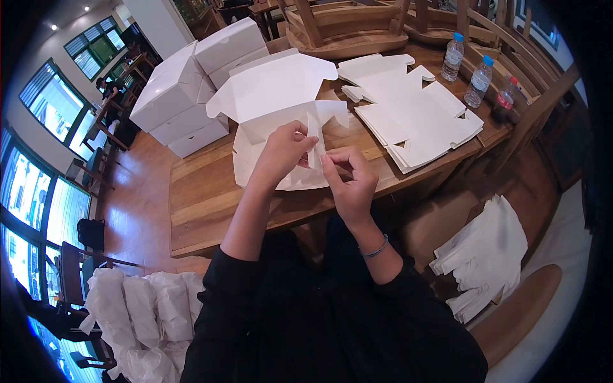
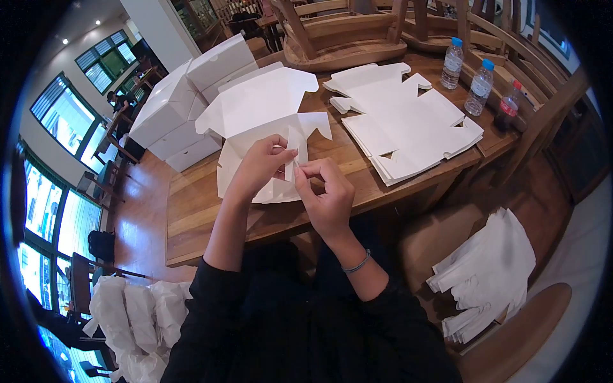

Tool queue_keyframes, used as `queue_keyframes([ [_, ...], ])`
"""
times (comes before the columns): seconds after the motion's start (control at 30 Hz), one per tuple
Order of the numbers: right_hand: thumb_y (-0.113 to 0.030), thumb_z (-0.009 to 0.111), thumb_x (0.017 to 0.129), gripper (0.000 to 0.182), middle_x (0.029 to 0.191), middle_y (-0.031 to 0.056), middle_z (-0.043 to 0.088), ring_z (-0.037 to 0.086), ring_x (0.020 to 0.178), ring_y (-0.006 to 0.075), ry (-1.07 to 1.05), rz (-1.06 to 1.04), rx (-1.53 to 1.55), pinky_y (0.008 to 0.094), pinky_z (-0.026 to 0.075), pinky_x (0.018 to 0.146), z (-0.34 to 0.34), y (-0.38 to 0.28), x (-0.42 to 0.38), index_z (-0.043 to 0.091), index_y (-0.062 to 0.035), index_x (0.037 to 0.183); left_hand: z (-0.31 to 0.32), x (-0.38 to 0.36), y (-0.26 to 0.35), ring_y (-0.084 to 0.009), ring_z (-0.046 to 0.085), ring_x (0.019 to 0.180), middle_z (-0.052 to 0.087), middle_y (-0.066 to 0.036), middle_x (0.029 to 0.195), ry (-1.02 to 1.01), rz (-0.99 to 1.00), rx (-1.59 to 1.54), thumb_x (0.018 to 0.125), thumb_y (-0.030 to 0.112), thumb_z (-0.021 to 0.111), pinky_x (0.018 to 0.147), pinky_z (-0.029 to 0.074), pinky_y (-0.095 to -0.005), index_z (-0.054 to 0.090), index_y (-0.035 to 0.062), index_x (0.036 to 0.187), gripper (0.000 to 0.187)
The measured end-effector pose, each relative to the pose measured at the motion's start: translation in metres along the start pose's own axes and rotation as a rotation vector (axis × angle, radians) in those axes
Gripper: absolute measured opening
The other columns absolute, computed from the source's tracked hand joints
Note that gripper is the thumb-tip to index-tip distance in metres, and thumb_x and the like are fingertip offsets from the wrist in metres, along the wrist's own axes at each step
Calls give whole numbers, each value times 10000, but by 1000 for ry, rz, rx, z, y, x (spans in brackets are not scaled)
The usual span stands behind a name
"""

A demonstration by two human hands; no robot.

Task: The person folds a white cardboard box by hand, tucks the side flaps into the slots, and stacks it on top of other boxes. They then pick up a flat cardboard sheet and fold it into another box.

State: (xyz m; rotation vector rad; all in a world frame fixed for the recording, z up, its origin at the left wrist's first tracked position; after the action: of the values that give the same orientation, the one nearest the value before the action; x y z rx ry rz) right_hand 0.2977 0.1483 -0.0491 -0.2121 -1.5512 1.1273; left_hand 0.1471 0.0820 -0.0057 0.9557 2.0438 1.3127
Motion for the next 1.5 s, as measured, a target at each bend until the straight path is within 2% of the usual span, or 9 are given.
queue_keyframes([
  [0.3,-106,772,951,156,895,58,664,675,714,108,-50,173,77,262,540,640,5,2,6,677,-3,883,3,-7,4,-123,672,726,681,-81,854,-30,-17,-13,1036,201,637,638,624,-292,632,-19,1004,222],
  [0.4,-123,773,958,189,887,41,652,639,667,84,-51,191,60,235,507,607,4,4,9,661,-6,861,9,-11,9,-203,717,676,699,-156,854,9,32,35,1045,169,590,604,625,-342,613,-89,1020,261],
  [0.5,-145,770,971,207,830,10,637,596,645,54,-74,256,77,212,466,584,3,12,10,649,-23,855,9,-20,17,-169,691,733,686,-126,885,10,56,149,1056,168,559,631,636,-323,597,-69,1041,240],
  [0.67,-177,761,991,179,752,-51,608,541,664,12,-97,440,228,195,419,575,3,13,14,651,-62,910,10,-20,13,-225,698,713,688,-163,880,48,197,367,1048,161,542,631,614,-350,571,-64,1054,227],
  [0.87,-184,743,1007,161,816,-40,625,516,685,7,-101,457,305,186,398,578,6,23,16,632,-68,1003,9,-27,20,-273,695,652,688,-176,813,72,262,491,1045,176,538,630,568,-383,572,-33,1050,212],
  [1.1,-207,726,1022,210,818,-9,639,594,716,36,-164,445,339,203,481,587,7,24,16,585,-54,1047,9,-37,34,-351,710,729,686,-216,776,14,256,556,1052,217,523,716,555,-436,623,-13,1008,255],
  [1.3,-183,704,1034,229,780,36,680,639,673,68,-173,448,357,218,527,586,8,30,14,534,-42,1095,5,-47,29,-430,701,881,741,-222,914,-52,279,633,1039,270,551,795,547,-471,714,22,1067,298],
  [1.4,-166,695,1037,237,768,46,688,658,671,79,-171,446,377,225,535,582,9,30,12,516,-35,1120,2,-59,36,-429,698,887,744,-213,926,-115,220,651,1035,275,561,805,546,-475,737,54,1099,290],
  [1.5,-149,691,1036,239,767,50,684,668,685,87,-170,436,365,233,547,602,10,26,11,509,-29,1133,1,-58,26,-420,704,871,753,-193,922,-77,284,715,1040,274,558,793,550,-481,740,69,1100,281],
])
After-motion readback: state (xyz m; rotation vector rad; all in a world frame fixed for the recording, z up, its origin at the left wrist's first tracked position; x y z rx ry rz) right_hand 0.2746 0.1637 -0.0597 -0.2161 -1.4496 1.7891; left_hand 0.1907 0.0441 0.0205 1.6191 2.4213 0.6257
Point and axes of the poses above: each hand's wrist, its own x-axis towards the middle knuckle, its own z-axis out of the palm, y = z × x, the point moved 3 cm from there along x, towards the middle knuckle
